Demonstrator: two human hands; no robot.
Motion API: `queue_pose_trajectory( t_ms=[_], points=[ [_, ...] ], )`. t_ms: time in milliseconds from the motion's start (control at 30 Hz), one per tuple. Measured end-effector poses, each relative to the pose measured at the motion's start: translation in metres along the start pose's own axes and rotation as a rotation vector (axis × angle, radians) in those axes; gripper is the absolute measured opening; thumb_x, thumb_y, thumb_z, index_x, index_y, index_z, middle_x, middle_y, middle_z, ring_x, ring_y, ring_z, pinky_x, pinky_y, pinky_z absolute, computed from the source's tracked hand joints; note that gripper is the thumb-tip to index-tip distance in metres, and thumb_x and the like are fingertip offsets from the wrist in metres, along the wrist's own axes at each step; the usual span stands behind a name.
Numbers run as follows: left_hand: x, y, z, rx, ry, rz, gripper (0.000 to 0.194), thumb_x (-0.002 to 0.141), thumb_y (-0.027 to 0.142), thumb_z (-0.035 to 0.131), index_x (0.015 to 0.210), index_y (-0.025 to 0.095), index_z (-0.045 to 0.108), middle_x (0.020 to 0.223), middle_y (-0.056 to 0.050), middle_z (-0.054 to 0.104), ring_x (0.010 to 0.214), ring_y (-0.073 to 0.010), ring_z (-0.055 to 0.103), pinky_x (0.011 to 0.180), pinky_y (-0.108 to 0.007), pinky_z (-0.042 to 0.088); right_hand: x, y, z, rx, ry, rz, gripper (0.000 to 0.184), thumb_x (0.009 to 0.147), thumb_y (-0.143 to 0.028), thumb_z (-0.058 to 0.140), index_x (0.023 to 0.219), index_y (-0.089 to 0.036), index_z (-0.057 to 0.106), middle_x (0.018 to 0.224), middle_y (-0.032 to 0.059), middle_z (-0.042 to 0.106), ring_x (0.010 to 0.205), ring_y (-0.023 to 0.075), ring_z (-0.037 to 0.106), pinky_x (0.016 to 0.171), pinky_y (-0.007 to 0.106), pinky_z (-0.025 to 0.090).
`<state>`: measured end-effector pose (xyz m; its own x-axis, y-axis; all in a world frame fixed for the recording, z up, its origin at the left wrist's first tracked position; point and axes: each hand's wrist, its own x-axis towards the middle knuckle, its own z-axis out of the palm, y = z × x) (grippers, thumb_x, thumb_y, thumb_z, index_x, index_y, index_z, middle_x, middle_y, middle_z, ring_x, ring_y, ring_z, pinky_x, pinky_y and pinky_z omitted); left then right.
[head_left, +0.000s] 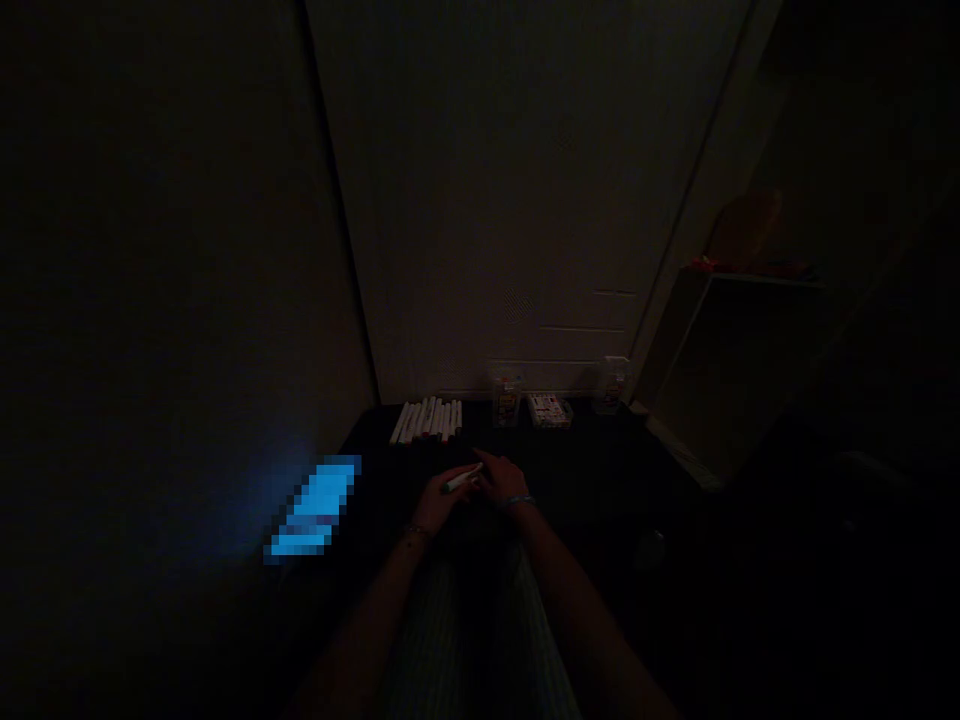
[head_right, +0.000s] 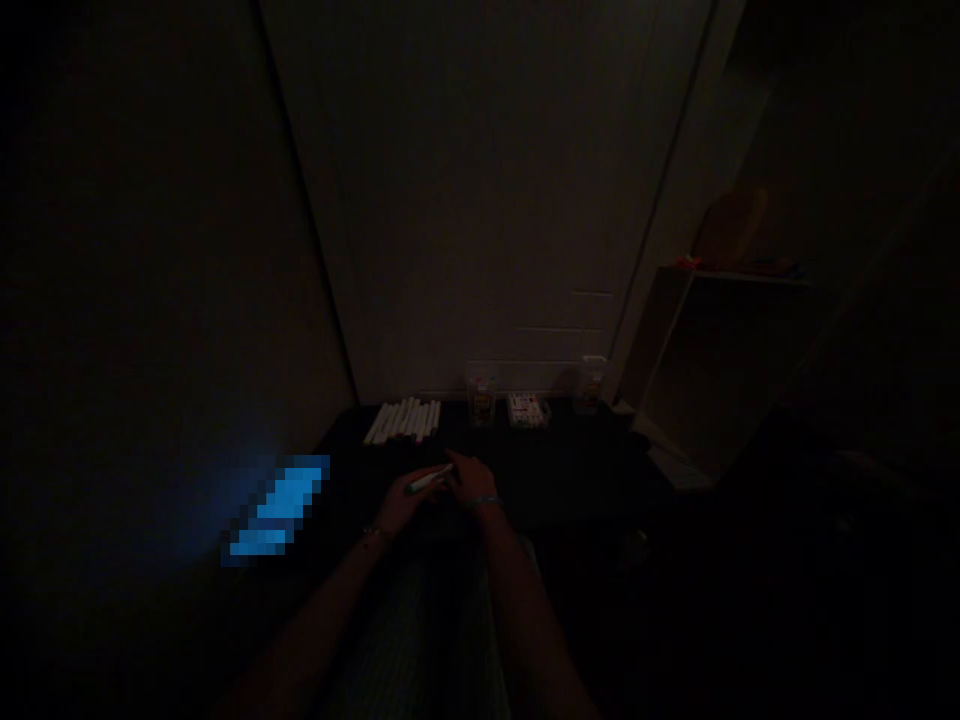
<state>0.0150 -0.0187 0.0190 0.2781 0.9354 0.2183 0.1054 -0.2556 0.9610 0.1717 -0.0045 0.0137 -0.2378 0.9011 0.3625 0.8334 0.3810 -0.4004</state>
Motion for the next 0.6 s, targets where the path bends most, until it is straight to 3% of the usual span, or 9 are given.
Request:
queue_pose_trajectory(
  t_ms=[100,233,433,600],
  points=[
    [0.0004,0.0005,-0.0012,-0.032,0.043,-0.013,0.044,0.069,0.041,0.056,0.103,0.013,0.059,0.092,-0.009,0.066,0.072,-0.0159,0.061,0.058,-0.024,0.048,0.0013,0.0018,0.0009,0.023,-0.018,0.031,0.037,0.077,-0.035,0.051,0.113,-0.026,0.044,0.098,0.0011,0.056,0.087,0.0144,0.049,0.073,0.024,0.036],
    [-0.0008,0.0018,-0.0004,-0.043,0.016,-0.013,0.043,0.069,0.04,0.057,0.102,0.013,0.059,0.084,-0.007,0.066,0.069,-0.015,0.061,0.058,-0.024,0.048,0.0013,0.002,0.0004,0.02,-0.009,0.033,0.023,0.078,-0.031,0.051,0.1,-0.026,0.049,0.094,-0.001,0.055,0.087,0.0129,0.047,0.073,0.022,0.034],
    [-0.0028,0.0031,0.0021,0.002,-0.005,0.031,0.043,0.069,0.039,0.057,0.106,0.017,0.057,0.104,-0.007,0.061,0.08,-0.016,0.06,0.064,-0.025,0.049,-0.0009,-0.0002,-0.0009,-0.031,0.051,0.03,0.021,0.083,-0.03,0.044,0.103,-0.027,0.051,0.098,0.0015,0.051,0.094,0.0141,0.042,0.079,0.024,0.034],
    [-0.0031,0.0037,0.0016,0.087,-0.03,0.04,0.045,0.069,0.039,0.057,0.108,0.017,0.057,0.104,-0.007,0.062,0.082,-0.0169,0.059,0.07,-0.027,0.048,-0.0026,-0.001,-0.0018,-0.064,0.045,0.033,0.024,0.083,-0.029,0.044,0.106,-0.03,0.051,0.1,0.0024,0.048,0.096,0.0151,0.04,0.08,0.024,0.035]
  ],
)
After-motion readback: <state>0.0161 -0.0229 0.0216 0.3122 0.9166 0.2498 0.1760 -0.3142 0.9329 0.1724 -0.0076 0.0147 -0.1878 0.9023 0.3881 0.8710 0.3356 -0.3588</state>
